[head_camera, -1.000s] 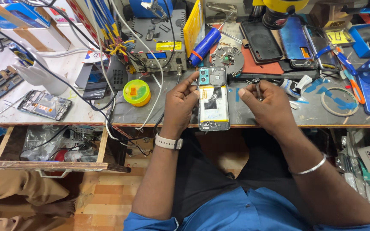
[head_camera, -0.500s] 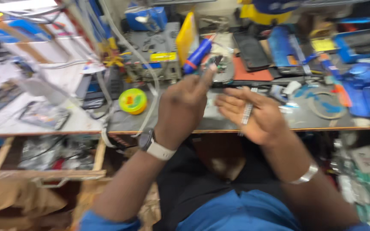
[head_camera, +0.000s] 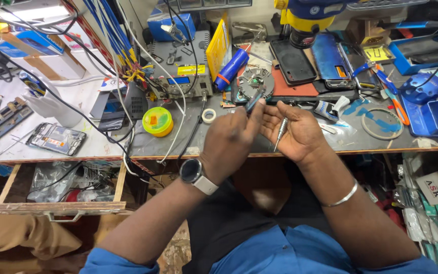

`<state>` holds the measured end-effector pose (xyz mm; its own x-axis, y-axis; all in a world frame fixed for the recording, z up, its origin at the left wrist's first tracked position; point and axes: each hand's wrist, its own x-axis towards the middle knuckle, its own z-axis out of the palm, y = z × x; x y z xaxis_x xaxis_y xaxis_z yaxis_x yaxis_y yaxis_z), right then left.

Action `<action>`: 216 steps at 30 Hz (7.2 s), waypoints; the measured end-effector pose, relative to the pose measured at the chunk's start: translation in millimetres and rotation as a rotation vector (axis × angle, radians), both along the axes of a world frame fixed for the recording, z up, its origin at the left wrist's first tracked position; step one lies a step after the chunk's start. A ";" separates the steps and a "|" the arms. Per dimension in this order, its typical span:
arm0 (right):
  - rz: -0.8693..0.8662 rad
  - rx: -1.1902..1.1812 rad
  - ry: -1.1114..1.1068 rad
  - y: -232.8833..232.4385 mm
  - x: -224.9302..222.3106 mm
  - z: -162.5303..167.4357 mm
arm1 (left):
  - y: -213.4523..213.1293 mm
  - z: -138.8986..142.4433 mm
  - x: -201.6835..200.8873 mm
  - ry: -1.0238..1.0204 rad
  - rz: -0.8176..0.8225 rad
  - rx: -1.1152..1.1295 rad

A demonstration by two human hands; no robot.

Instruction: The person uses a screwdriver to remove screws from the back of a disassembled smartphone. They then use a small cloth to wipe the camera module area and continue unscrewing components. The phone remains open on the workbench throughout.

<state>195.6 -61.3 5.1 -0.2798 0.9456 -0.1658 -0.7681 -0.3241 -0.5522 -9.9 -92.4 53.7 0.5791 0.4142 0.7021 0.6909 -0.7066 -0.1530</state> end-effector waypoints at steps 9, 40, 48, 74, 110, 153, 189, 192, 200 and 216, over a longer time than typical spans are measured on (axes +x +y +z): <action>-0.023 0.063 0.181 -3.1 17.9 -15.2 | -3.6 -7.3 15.0 0.049 -0.022 0.061; -0.341 0.388 -0.717 -32.0 39.4 -8.9 | 40.1 -86.6 -11.0 -1.370 -0.329 -1.094; -0.366 0.760 -1.366 -40.3 -0.8 2.6 | 32.6 -84.9 -8.6 -1.265 -0.225 -1.033; -0.670 1.277 -1.761 -60.9 -49.1 6.1 | 29.8 -82.6 -7.0 -1.239 -0.243 -0.939; -0.230 1.056 -1.911 -20.6 -63.1 37.9 | 24.0 -81.6 -10.4 -1.123 -0.233 -0.895; -0.528 0.676 -0.824 -6.3 33.3 -15.5 | 56.2 -84.6 -24.5 -0.913 -0.207 -0.980; -0.145 0.940 -2.462 82.7 -47.1 38.3 | 40.0 -75.4 -13.3 -0.932 -0.314 -1.043; -0.106 1.004 -2.412 88.6 -35.4 36.8 | 40.2 -78.1 -12.6 -0.946 -0.286 -1.086; -0.198 0.754 -2.040 100.2 -8.9 49.9 | 41.1 -78.6 -13.3 -0.916 -0.250 -1.069; -0.319 0.931 -1.789 86.3 6.0 51.6 | 40.4 -80.0 -15.0 -0.892 -0.262 -1.053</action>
